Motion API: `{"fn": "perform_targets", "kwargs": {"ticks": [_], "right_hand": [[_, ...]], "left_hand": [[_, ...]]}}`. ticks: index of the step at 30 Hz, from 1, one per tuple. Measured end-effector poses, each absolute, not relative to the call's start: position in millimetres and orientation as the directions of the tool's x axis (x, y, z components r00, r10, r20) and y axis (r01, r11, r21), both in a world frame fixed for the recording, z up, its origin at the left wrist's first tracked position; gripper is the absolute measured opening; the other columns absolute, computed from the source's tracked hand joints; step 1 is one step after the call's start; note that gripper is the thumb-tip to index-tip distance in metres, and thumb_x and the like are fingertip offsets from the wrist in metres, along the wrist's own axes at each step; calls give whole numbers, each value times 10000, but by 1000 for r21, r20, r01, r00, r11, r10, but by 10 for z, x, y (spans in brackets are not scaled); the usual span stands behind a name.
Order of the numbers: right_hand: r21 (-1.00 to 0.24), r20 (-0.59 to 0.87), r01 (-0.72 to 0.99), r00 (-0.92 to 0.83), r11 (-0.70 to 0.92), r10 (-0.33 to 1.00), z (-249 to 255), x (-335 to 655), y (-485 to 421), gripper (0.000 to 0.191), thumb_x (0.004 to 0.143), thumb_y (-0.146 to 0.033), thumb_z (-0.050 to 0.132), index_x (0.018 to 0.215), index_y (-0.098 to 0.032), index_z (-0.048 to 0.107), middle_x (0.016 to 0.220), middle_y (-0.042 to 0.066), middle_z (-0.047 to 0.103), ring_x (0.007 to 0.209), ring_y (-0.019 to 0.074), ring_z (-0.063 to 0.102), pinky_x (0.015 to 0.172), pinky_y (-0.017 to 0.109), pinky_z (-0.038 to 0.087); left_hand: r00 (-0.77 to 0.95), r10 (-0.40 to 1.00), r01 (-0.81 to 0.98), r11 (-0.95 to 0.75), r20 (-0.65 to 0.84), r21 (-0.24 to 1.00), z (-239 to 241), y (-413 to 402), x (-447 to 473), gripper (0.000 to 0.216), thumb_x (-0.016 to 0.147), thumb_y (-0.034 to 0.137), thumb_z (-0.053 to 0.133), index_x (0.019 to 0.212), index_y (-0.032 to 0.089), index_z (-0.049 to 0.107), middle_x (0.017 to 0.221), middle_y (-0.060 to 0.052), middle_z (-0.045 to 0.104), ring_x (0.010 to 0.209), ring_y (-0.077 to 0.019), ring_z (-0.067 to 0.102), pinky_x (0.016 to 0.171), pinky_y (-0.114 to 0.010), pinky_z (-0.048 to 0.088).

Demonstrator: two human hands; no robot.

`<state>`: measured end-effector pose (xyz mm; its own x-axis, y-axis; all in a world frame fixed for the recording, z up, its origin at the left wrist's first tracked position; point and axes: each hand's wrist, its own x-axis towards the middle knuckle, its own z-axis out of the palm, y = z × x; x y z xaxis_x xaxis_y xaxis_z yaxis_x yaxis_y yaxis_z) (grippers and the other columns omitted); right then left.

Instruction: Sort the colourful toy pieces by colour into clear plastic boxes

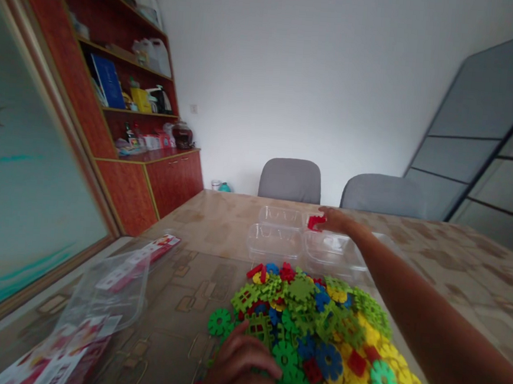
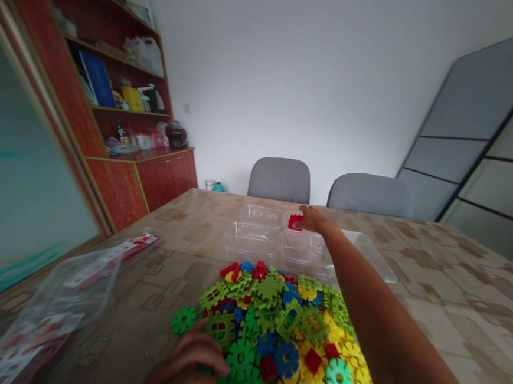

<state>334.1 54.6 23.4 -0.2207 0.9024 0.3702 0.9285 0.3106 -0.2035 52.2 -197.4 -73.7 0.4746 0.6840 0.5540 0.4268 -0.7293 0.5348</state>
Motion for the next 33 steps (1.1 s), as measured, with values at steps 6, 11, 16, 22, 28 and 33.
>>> {"fn": "perform_targets", "kwargs": {"ticks": [6, 11, 16, 22, 28, 33], "right_hand": [[-275, 303, 905, -238, 323, 923, 227, 3397, 439, 175, 909, -238, 550, 1005, -121, 638, 1017, 76, 662, 875, 193, 639, 795, 369, 512], [-373, 299, 824, -328, 426, 896, 248, 3344, -224, 230, 895, -254, 494, 1002, -154, 672, 833, 45, 716, 663, 164, 646, 636, 271, 511], [-429, 291, 683, -514, 591, 807, 15, 3242, -1081, 233, 902, -318, 499, 999, -189, 666, 904, 71, 692, 788, 195, 636, 702, 307, 501], [-516, 200, 637, -561, 572, 804, -88, 3157, -1728, 170, 926, -249, 484, 945, -214, 649, 839, 34, 643, 757, 160, 605, 671, 281, 477], [-445, 274, 727, -446, 524, 852, -100, 3398, -1846, 180, 923, -231, 476, 1023, -224, 626, 1007, 71, 649, 927, 204, 608, 801, 350, 503], [-320, 261, 819, -408, 477, 875, -338, 3571, -1714, 307, 860, -240, 557, 1157, -179, 604, 1119, 138, 636, 1019, 271, 601, 876, 440, 505]], "left_hand": [[463, 667, 390, -745, 584, 541, -724, -1994, 553, 261, 960, 414, 401, 886, 305, 626, 885, -20, 684, 898, -200, 605, 1074, -502, 286], [423, 594, 312, -804, 684, 505, -746, -1977, 599, 225, 979, 274, 368, 912, 263, 582, 882, -26, 658, 890, -177, 586, 1055, -451, 296], [452, 529, 258, -848, 718, 463, -734, -1958, 596, 238, 881, 99, 395, 959, 252, 558, 905, -35, 642, 892, -178, 580, 1035, -432, 315], [471, 585, 284, -809, 660, 515, -636, -2023, 588, 312, 828, 25, 379, 973, 239, 552, 937, -39, 625, 935, -186, 567, 1042, -453, 306], [475, 591, 307, -806, 652, 507, -618, -2056, 590, 321, 825, 13, 389, 996, 236, 544, 929, -32, 630, 932, -178, 582, 1051, -435, 312], [487, 562, 362, -826, 668, 432, -559, -2069, 560, 379, 804, 11, 409, 1076, 258, 504, 983, -22, 648, 973, -170, 590, 1078, -413, 296]]}}
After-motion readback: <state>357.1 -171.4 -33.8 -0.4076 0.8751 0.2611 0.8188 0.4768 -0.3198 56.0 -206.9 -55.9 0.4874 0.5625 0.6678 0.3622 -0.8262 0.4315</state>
